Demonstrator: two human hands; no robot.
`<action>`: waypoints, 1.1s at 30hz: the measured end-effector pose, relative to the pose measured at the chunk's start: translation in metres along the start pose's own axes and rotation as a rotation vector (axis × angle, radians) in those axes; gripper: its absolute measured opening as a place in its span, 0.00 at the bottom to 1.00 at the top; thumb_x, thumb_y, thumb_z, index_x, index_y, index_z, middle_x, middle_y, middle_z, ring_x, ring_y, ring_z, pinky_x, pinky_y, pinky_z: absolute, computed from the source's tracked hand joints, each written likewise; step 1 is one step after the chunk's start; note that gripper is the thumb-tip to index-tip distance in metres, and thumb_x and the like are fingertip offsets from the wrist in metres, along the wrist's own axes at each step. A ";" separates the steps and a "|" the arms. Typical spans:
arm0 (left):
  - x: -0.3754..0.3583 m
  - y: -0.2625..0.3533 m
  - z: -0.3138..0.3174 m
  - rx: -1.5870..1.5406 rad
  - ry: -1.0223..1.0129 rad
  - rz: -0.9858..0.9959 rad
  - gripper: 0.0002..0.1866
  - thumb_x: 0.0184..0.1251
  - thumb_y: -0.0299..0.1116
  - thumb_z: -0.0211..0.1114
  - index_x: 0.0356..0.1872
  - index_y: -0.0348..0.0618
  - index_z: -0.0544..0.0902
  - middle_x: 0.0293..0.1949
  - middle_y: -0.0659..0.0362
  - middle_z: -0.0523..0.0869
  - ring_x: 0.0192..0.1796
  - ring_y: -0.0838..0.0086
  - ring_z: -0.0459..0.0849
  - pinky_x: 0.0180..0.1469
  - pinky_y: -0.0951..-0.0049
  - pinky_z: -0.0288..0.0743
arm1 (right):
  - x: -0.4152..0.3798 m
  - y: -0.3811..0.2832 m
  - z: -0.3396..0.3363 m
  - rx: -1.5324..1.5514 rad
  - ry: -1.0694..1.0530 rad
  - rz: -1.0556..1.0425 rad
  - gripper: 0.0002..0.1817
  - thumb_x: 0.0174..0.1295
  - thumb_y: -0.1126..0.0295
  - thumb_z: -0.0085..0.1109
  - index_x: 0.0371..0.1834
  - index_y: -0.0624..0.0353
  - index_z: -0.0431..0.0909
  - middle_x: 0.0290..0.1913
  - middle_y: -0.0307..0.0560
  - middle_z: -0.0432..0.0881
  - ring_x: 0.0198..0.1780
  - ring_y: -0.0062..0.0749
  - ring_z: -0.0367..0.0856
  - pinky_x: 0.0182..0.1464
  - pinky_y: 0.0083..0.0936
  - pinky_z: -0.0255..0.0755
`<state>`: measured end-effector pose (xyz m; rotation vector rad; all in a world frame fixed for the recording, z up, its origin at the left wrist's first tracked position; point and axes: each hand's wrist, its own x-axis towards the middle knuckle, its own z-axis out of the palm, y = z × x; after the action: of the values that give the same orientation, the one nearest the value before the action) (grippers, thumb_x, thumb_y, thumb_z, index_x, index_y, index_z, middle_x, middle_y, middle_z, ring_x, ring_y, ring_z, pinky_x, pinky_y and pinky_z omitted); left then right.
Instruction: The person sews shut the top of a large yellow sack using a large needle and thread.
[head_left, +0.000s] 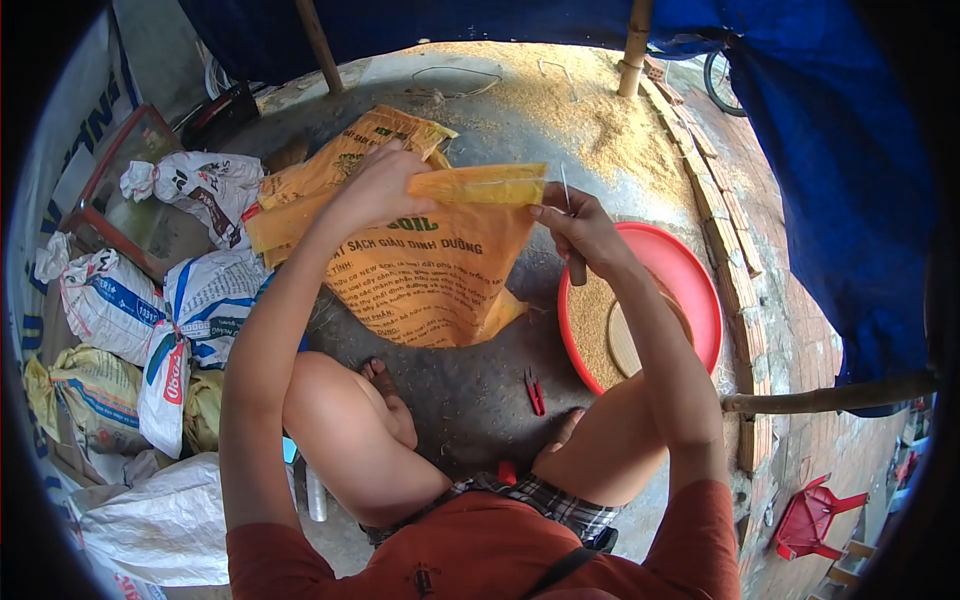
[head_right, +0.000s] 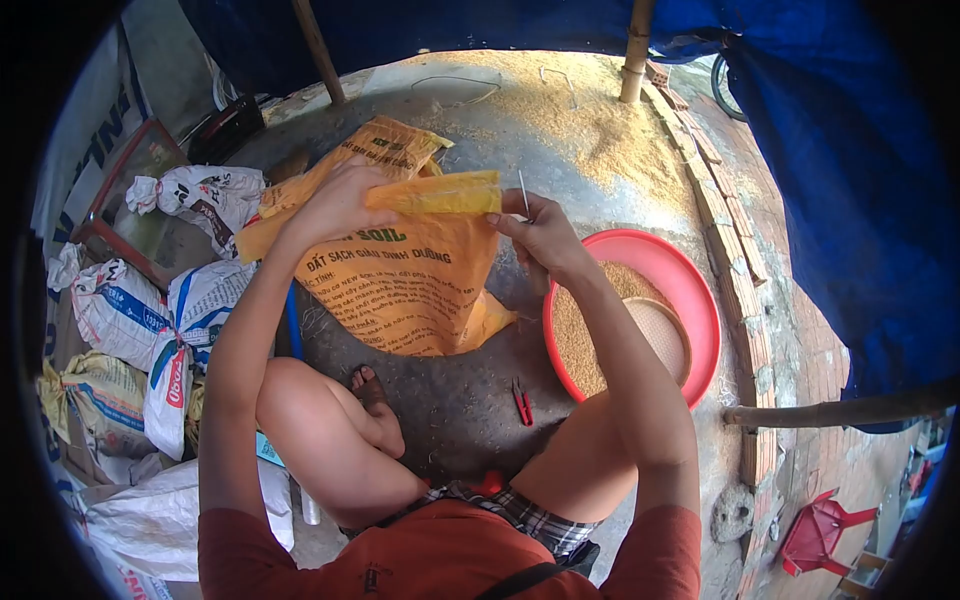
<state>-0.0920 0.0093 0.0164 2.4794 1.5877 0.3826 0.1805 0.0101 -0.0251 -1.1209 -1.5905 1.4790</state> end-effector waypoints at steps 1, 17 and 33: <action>0.000 -0.002 -0.001 0.002 -0.005 0.006 0.16 0.48 0.37 0.70 0.39 0.42 0.85 0.38 0.56 0.81 0.47 0.64 0.72 0.58 0.64 0.62 | -0.001 0.002 -0.001 0.005 0.006 0.001 0.11 0.62 0.64 0.59 0.41 0.59 0.75 0.14 0.33 0.67 0.14 0.15 0.63 0.16 0.15 0.59; 0.020 0.048 -0.015 0.066 0.141 -0.036 0.17 0.48 0.41 0.72 0.35 0.40 0.85 0.31 0.53 0.82 0.47 0.63 0.75 0.56 0.63 0.67 | 0.028 0.013 -0.011 0.344 0.379 -0.270 0.07 0.67 0.75 0.46 0.38 0.70 0.71 0.33 0.51 0.80 0.33 0.30 0.83 0.40 0.23 0.81; 0.020 0.011 -0.003 -0.102 0.267 0.074 0.15 0.58 0.40 0.65 0.37 0.37 0.83 0.37 0.52 0.81 0.42 0.64 0.74 0.47 0.67 0.67 | 0.001 -0.011 -0.014 0.161 0.260 -0.272 0.14 0.63 0.64 0.56 0.45 0.63 0.73 0.19 0.36 0.70 0.14 0.15 0.65 0.16 0.13 0.57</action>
<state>-0.0755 0.0224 0.0252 2.4975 1.5242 0.8151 0.1916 0.0166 -0.0125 -0.9225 -1.3580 1.2060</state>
